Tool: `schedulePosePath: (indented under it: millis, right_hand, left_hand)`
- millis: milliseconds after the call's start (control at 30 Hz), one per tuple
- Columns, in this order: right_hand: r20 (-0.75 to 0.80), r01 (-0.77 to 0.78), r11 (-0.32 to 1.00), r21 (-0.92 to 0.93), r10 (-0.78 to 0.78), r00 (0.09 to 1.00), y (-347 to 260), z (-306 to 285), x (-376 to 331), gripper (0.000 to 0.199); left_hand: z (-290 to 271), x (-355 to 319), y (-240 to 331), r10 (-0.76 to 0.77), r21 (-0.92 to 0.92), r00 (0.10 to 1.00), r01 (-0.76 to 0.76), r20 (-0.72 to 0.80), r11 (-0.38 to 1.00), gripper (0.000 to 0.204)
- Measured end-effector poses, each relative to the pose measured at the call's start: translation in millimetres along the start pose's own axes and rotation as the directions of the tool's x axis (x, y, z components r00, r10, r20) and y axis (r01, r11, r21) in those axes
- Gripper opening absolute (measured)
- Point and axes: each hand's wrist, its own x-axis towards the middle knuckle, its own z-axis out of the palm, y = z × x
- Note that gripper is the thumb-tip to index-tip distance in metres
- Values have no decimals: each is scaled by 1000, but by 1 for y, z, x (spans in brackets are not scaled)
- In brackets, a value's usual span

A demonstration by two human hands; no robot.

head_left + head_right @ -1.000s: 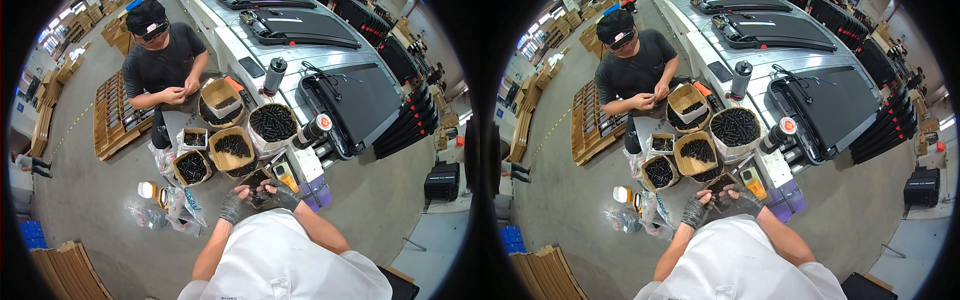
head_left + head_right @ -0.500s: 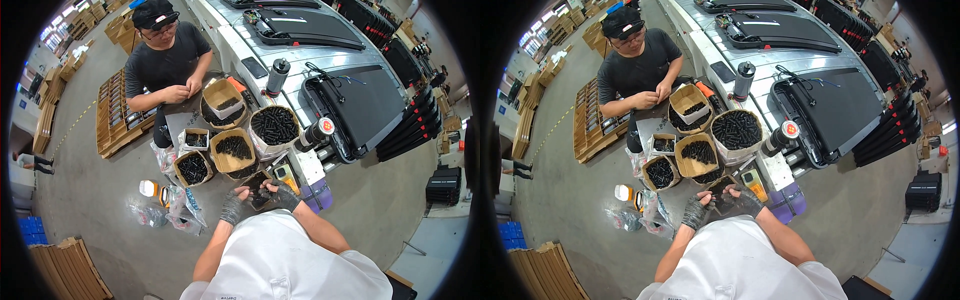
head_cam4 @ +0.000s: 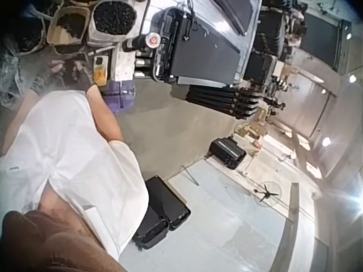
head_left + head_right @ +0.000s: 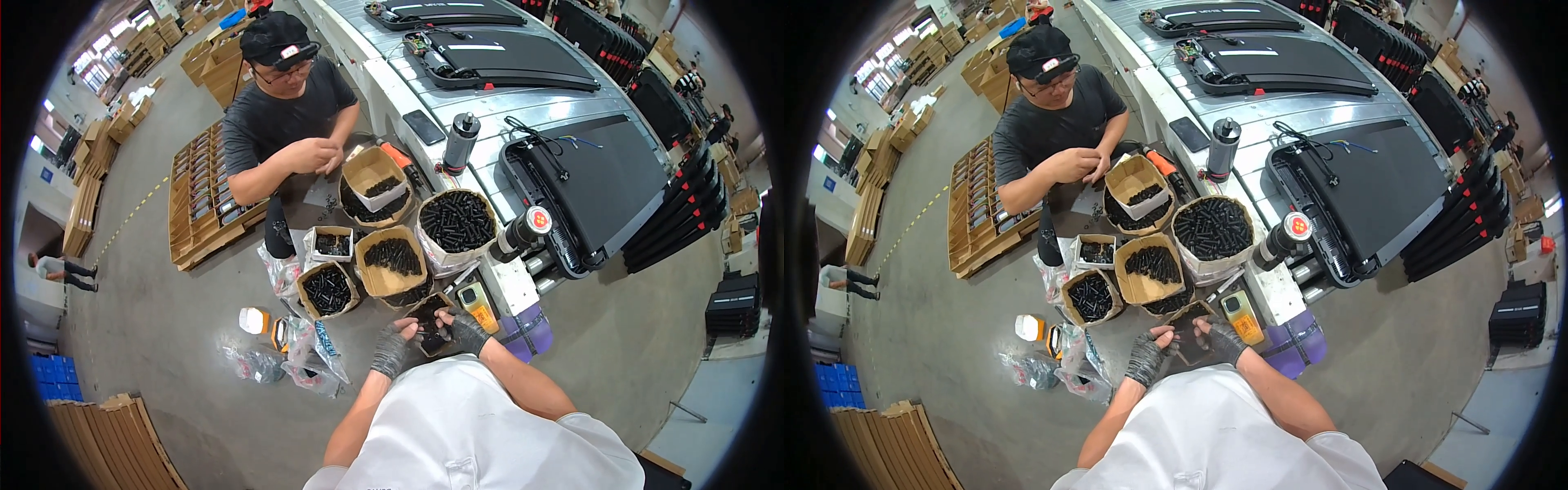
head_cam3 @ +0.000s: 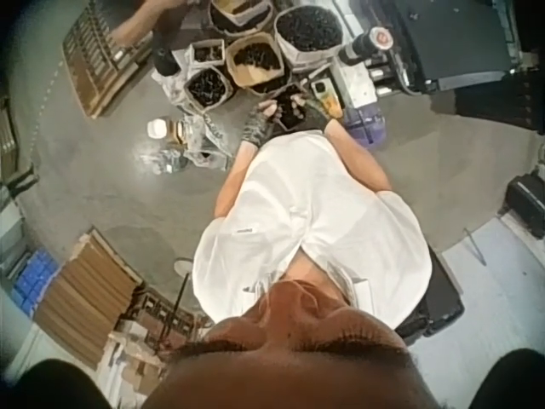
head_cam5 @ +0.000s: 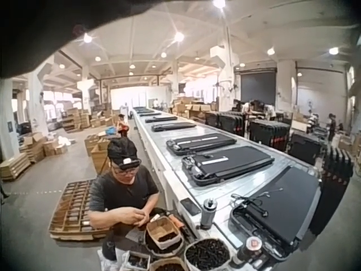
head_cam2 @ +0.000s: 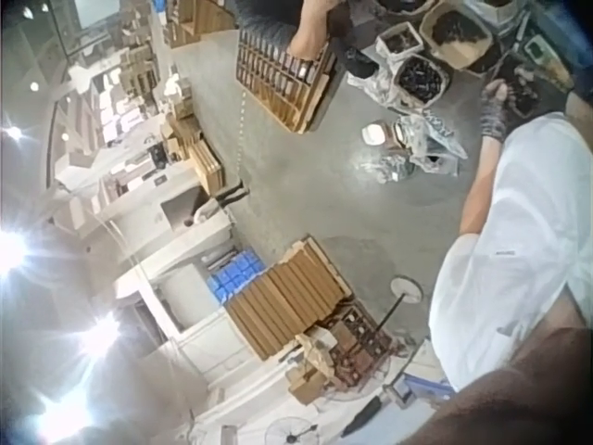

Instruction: Sorting and inspecting small black components into various containers at a factory workstation.

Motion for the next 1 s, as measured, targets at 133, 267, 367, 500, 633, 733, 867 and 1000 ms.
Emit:
schedulePosePath:
  millis: [133,267,367,500,633,733,867,1000]
  right_hand:
    - [63,1,995,-97,6,998,-5,8,-4,20]
    - [64,33,993,-113,-26,998,-1,3,-4,22]
    - [81,26,994,-110,-17,997,0,0,-7,27]
    - [158,-23,1000,-10,24,987,-5,4,-14,30]
    - [264,-55,998,28,45,963,-15,10,-20,36]
    - [310,25,1000,-17,-18,950,-23,18,-30,39]
    - [274,32,997,-75,-10,962,-28,19,-31,34]
    - [245,79,986,-146,-41,969,-30,17,-30,32]
  left_hand:
    - [-8,2,-6,23,-8,1000,-23,-6,1000,28]
    - [-4,0,-3,-10,-17,1000,10,-4,1000,28]
    - [-2,-2,-1,-24,-34,1000,24,4,999,29]
    - [-5,-2,-5,-1,-29,1000,2,13,1000,30]
    - [-11,3,-10,40,-22,999,-40,19,999,30]
    - [-7,0,-6,63,-11,998,-63,-13,998,29]
    - [-4,-6,4,23,-48,1000,-24,-17,999,28]
    - [0,-3,6,42,35,999,-41,-17,999,27]
